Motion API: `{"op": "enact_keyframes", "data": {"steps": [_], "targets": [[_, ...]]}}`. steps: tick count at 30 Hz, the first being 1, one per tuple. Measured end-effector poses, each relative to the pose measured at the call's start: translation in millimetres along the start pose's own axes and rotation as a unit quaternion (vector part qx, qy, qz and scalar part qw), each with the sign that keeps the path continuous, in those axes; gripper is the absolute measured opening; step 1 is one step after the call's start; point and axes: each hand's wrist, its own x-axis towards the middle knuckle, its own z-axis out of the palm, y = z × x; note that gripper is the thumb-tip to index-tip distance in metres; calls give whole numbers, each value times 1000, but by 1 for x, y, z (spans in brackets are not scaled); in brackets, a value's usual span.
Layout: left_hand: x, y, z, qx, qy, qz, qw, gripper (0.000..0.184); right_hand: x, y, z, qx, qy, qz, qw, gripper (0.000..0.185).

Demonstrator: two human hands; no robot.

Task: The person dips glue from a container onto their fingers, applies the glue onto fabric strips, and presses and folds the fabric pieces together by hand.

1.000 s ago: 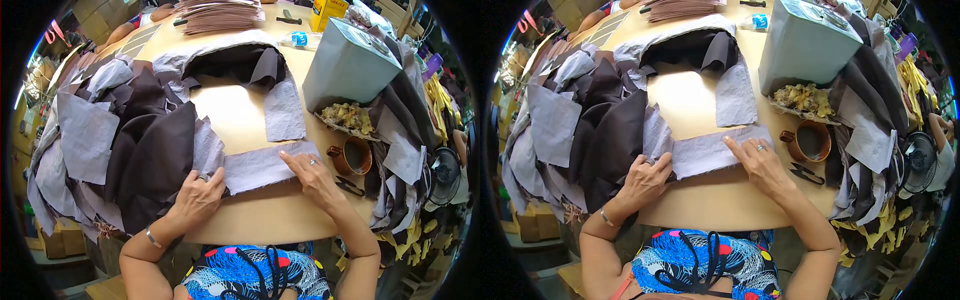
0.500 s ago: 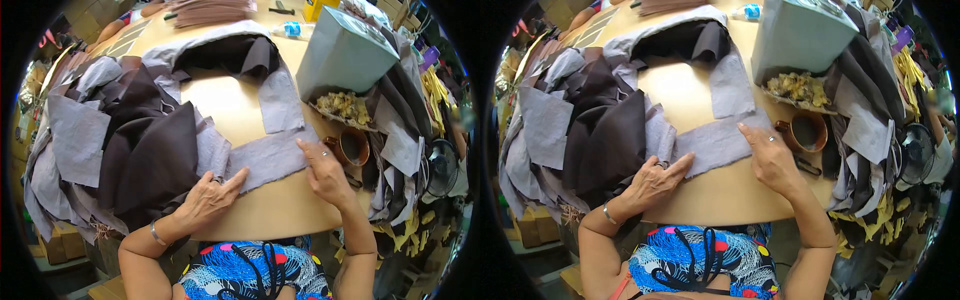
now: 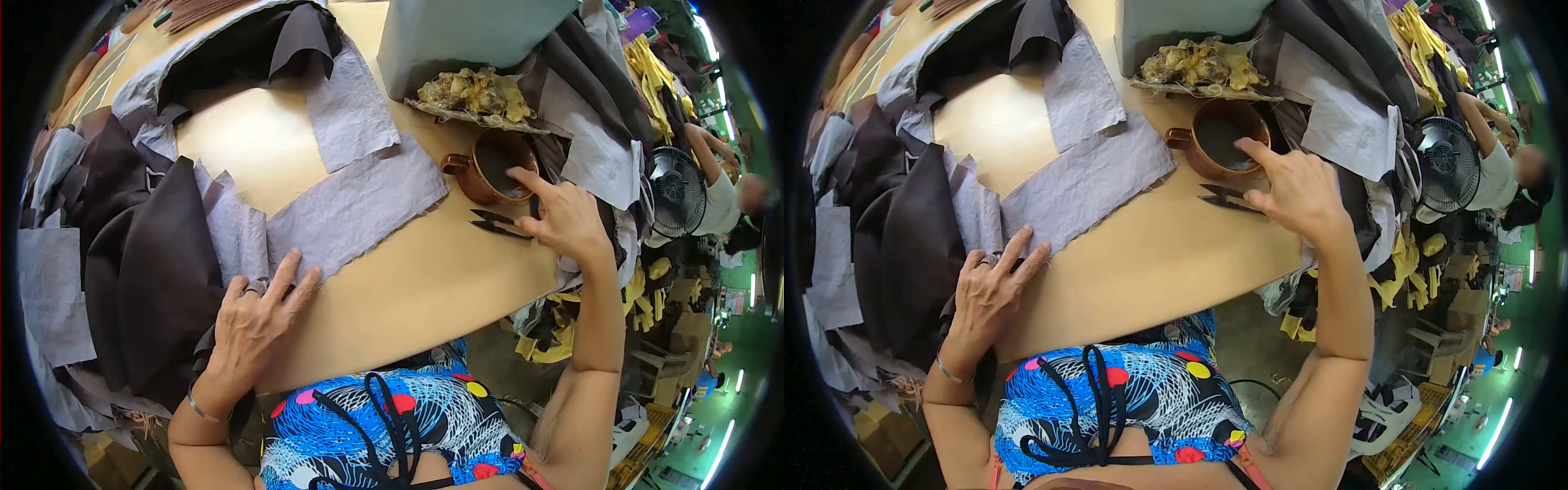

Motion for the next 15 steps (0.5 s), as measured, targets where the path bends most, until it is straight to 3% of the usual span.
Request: {"op": "enact_keyframes", "data": {"steps": [6,10,13,15], "targets": [[0,0,3,10,11,3,1000,46,25,7,0,-47,-82,-39,995,51],[2,-1,-3,17,8,22,1000,42,14,10,-19,117,-3,-52,992,44],[1,-2,-2,18,1,26,1000,42,-8,-3,-13,20,30,-22,999,39],[1,-3,1,15,14,30,999,42,-25,-20,-3,29,76,-33,996,35]]}}
